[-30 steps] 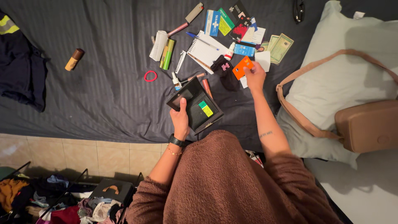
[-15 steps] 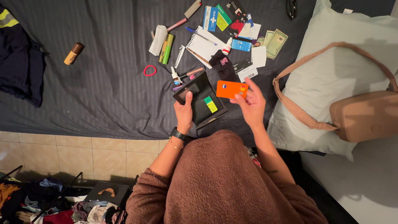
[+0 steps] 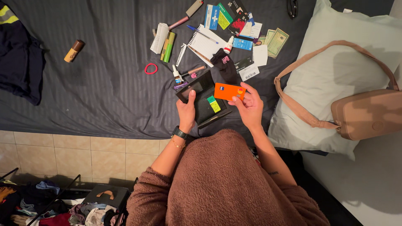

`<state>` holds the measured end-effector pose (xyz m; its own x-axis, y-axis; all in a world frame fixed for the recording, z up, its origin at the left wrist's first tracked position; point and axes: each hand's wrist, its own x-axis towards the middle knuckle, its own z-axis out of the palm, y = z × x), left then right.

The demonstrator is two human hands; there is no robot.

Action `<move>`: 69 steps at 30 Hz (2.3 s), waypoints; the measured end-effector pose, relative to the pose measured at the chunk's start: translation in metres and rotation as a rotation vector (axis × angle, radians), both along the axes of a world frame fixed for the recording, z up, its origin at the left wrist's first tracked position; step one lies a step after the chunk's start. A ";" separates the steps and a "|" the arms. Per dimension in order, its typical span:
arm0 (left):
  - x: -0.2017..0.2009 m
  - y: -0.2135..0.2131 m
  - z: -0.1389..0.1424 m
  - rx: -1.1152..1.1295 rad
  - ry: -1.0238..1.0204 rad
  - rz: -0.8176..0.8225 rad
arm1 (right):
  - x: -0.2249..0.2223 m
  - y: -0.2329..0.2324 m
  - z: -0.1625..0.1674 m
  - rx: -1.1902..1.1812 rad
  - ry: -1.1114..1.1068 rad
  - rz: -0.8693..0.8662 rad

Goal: The person sits on the edge of a bed and sorts cards, cash, and papers into a wallet, placing each item into its slots. They then open a beige crossbody bag, place the wallet inside, and pick up small items from the bed to pack into the bag.

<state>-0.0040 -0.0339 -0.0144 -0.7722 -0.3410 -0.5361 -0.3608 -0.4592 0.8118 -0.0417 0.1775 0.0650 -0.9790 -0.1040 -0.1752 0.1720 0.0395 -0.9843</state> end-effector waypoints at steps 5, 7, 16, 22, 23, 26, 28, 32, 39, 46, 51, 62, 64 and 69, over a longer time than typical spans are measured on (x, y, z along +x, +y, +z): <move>0.000 0.002 -0.001 -0.008 0.015 -0.004 | -0.001 0.001 -0.002 -0.024 -0.033 0.022; -0.001 0.001 -0.003 -0.019 0.008 0.001 | -0.001 0.002 -0.002 -0.037 -0.062 0.041; -0.001 -0.004 -0.004 -0.001 -0.001 0.024 | -0.001 0.001 0.019 0.263 0.100 0.248; 0.001 -0.002 -0.002 -0.020 0.005 0.011 | 0.004 -0.006 0.015 0.185 0.016 0.174; 0.001 -0.001 -0.002 -0.019 0.002 0.013 | 0.005 -0.006 0.012 0.217 -0.031 0.124; 0.000 0.001 -0.003 -0.018 -0.002 0.007 | 0.007 -0.008 0.005 0.287 -0.098 0.031; -0.001 0.003 -0.004 -0.026 0.000 -0.023 | 0.008 -0.009 0.004 0.294 -0.044 0.039; -0.002 0.005 -0.005 -0.070 0.023 -0.058 | 0.011 -0.017 0.010 0.389 0.123 0.063; -0.001 0.003 -0.006 -0.055 0.024 -0.039 | 0.012 -0.024 0.026 0.439 0.089 0.093; 0.000 0.002 -0.007 -0.031 0.035 -0.016 | 0.007 -0.022 0.025 0.571 0.258 0.257; 0.000 -0.005 -0.014 0.022 0.013 0.012 | 0.011 -0.016 0.024 0.606 0.220 0.445; 0.000 -0.006 -0.022 -0.047 0.016 0.003 | 0.001 -0.010 0.020 0.314 0.003 0.549; -0.002 -0.007 -0.021 -0.052 0.019 0.008 | -0.005 -0.008 0.020 0.278 0.003 0.573; -0.013 -0.012 -0.019 -0.059 -0.022 0.053 | -0.052 0.003 -0.011 0.189 -0.048 0.215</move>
<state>-0.0167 -0.0459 -0.0333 -0.7402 -0.4130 -0.5306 -0.3553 -0.4297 0.8301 -0.0941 0.1803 0.0543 -0.9282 -0.2689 -0.2571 0.1864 0.2618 -0.9469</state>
